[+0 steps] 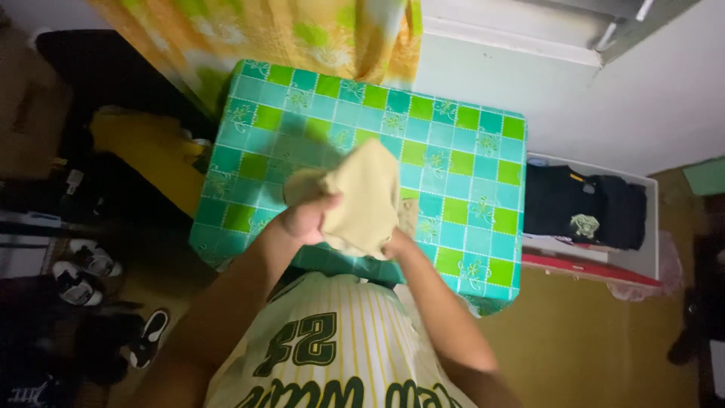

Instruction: Fold multiple t-shirts on a table and place them into a storage box.

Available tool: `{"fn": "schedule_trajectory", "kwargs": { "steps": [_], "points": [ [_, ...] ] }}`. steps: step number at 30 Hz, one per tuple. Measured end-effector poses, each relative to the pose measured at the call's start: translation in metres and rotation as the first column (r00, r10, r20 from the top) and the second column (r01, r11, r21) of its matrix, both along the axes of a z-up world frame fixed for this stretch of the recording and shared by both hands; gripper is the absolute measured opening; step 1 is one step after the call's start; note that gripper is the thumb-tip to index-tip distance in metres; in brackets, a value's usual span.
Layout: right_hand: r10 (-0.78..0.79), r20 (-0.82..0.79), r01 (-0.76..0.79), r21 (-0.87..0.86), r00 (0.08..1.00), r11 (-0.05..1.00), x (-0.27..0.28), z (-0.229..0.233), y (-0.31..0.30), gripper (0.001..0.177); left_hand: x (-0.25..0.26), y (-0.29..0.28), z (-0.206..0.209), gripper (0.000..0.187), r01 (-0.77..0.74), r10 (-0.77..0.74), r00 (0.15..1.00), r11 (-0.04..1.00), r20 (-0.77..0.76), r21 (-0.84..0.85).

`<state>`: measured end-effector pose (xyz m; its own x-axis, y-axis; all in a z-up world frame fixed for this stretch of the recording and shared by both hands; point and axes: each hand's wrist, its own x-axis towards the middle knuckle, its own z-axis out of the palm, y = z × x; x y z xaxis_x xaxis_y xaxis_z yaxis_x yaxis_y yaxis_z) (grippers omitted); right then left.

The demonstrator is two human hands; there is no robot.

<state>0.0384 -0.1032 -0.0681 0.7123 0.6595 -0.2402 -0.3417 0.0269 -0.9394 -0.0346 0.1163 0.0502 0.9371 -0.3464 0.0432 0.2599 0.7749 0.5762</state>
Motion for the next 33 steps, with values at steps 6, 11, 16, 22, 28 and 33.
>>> {"fn": "schedule_trajectory", "kwargs": {
  "steps": [6, 11, 16, 22, 28, 33],
  "points": [
    [0.015, -0.427, 0.080, 0.204, 0.904, 0.976, 0.043, 0.147, -0.035, 0.062, -0.012, 0.062, -0.022, 0.059, -0.072, 0.015, 0.993, 0.870, 0.120, 0.488],
    [-0.130, -0.196, 0.217, 0.542, 0.972, 0.812, 0.083, 0.214, -0.072, 0.044, -0.029, 0.109, -0.044, 0.049, -0.144, -0.021, 0.981, 0.595, 0.195, 0.791],
    [-0.423, -0.069, 0.411, 0.415, 0.904, 0.812, 0.131, 0.195, -0.085, 0.026, -0.029, 0.143, -0.163, 0.048, -0.186, -0.238, 0.970, -0.580, 0.054, 0.793],
    [-0.550, -0.017, 0.540, 0.218, 0.835, 0.813, 0.164, 0.127, -0.109, 0.022, -0.029, 0.122, -0.025, 0.057, 0.236, -0.412, 0.850, -0.262, -0.330, 0.936],
    [-0.294, 0.196, 0.313, -0.074, 0.935, 0.947, 0.077, 0.155, -0.044, 0.025, -0.034, 0.099, -0.007, 0.075, 0.304, -0.215, 0.948, 0.826, -0.233, 0.474],
    [0.167, -0.037, -0.165, 0.044, 0.985, 0.985, -0.004, 0.101, 0.031, 0.026, -0.042, 0.065, -0.004, 0.092, 0.032, -0.036, 0.998, 0.997, -0.045, -0.077]
  ]
}}
